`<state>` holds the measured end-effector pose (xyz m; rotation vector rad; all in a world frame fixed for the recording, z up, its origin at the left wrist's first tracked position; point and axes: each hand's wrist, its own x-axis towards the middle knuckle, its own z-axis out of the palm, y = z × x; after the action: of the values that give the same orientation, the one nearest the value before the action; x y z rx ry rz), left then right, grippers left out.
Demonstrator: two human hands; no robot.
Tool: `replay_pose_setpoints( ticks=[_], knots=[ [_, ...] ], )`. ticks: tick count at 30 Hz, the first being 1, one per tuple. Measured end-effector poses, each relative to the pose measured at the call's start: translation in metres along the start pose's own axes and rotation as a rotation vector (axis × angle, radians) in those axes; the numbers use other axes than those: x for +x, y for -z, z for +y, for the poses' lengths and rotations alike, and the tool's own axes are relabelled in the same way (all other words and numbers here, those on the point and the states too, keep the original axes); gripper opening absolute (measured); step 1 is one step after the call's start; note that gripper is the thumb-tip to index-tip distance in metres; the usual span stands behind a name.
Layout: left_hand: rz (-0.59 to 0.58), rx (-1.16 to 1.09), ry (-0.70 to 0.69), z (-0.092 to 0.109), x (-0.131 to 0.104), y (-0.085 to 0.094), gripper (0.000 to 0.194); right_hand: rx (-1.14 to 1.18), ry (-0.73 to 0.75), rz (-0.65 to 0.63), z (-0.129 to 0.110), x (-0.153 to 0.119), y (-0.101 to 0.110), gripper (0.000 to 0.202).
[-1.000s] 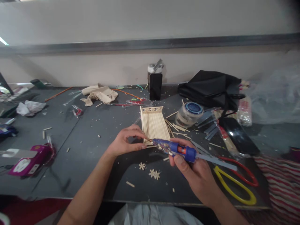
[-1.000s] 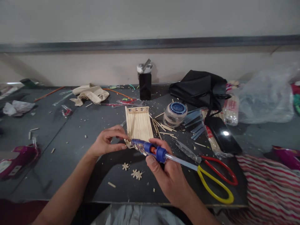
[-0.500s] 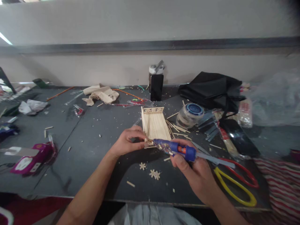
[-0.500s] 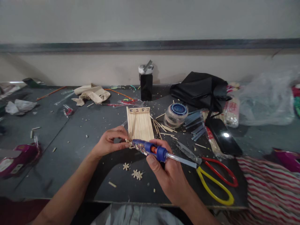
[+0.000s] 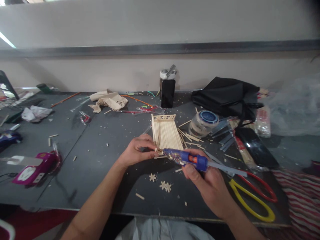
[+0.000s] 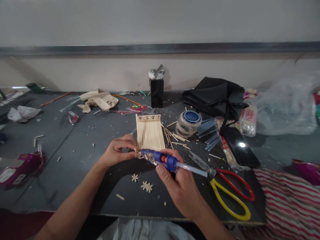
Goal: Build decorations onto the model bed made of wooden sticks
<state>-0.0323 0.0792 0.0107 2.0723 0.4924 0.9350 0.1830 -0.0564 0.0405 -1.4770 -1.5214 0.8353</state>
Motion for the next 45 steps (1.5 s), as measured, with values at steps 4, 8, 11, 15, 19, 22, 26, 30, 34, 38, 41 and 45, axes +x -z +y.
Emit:
replay_pose_setpoints(
  ticks=[4,8,11,15,19,22,26,30,34,38,41,45],
  knots=[
    [0.001,0.011,-0.020,-0.001,0.000,0.000,0.010,-0.020,0.004,0.001,0.000,-0.001,0.000,0.023],
    [0.004,0.025,-0.017,-0.001,0.001,0.000,0.009,-0.035,0.011,0.002,-0.001,0.001,0.001,0.023],
    [-0.003,0.025,-0.028,-0.001,0.002,0.000,0.009,-0.054,0.023,0.009,-0.003,0.002,0.002,0.022],
    [-0.001,0.018,-0.031,-0.002,0.001,0.001,0.009,-0.063,0.019,0.010,-0.003,0.002,0.002,0.023],
    [-0.006,0.013,-0.016,-0.002,0.001,0.001,0.008,-0.068,0.016,0.011,-0.003,0.003,0.002,0.024],
    [-0.010,0.009,-0.012,-0.002,0.001,0.001,0.008,-0.079,0.023,0.016,-0.004,0.003,0.002,0.024],
    [-0.018,0.013,-0.012,-0.002,0.001,0.001,0.009,-0.101,0.038,0.023,-0.007,0.002,0.004,0.022],
    [-0.007,0.024,0.000,-0.003,0.001,0.001,0.009,-0.126,0.054,0.014,-0.007,0.002,0.005,0.022],
    [-0.010,0.025,-0.002,-0.003,0.001,0.001,0.009,-0.122,0.061,0.012,-0.009,-0.001,0.009,0.023],
    [-0.029,0.038,0.016,-0.003,0.001,0.002,0.011,-0.123,0.071,-0.007,-0.012,-0.010,0.017,0.030],
    [-0.035,0.040,0.035,-0.003,0.000,0.002,0.013,-0.224,0.114,-0.005,-0.005,-0.025,0.022,0.044],
    [-0.036,0.015,0.055,-0.004,-0.001,0.005,0.017,-0.496,0.270,-0.002,0.024,-0.050,0.031,0.062]
  ],
)
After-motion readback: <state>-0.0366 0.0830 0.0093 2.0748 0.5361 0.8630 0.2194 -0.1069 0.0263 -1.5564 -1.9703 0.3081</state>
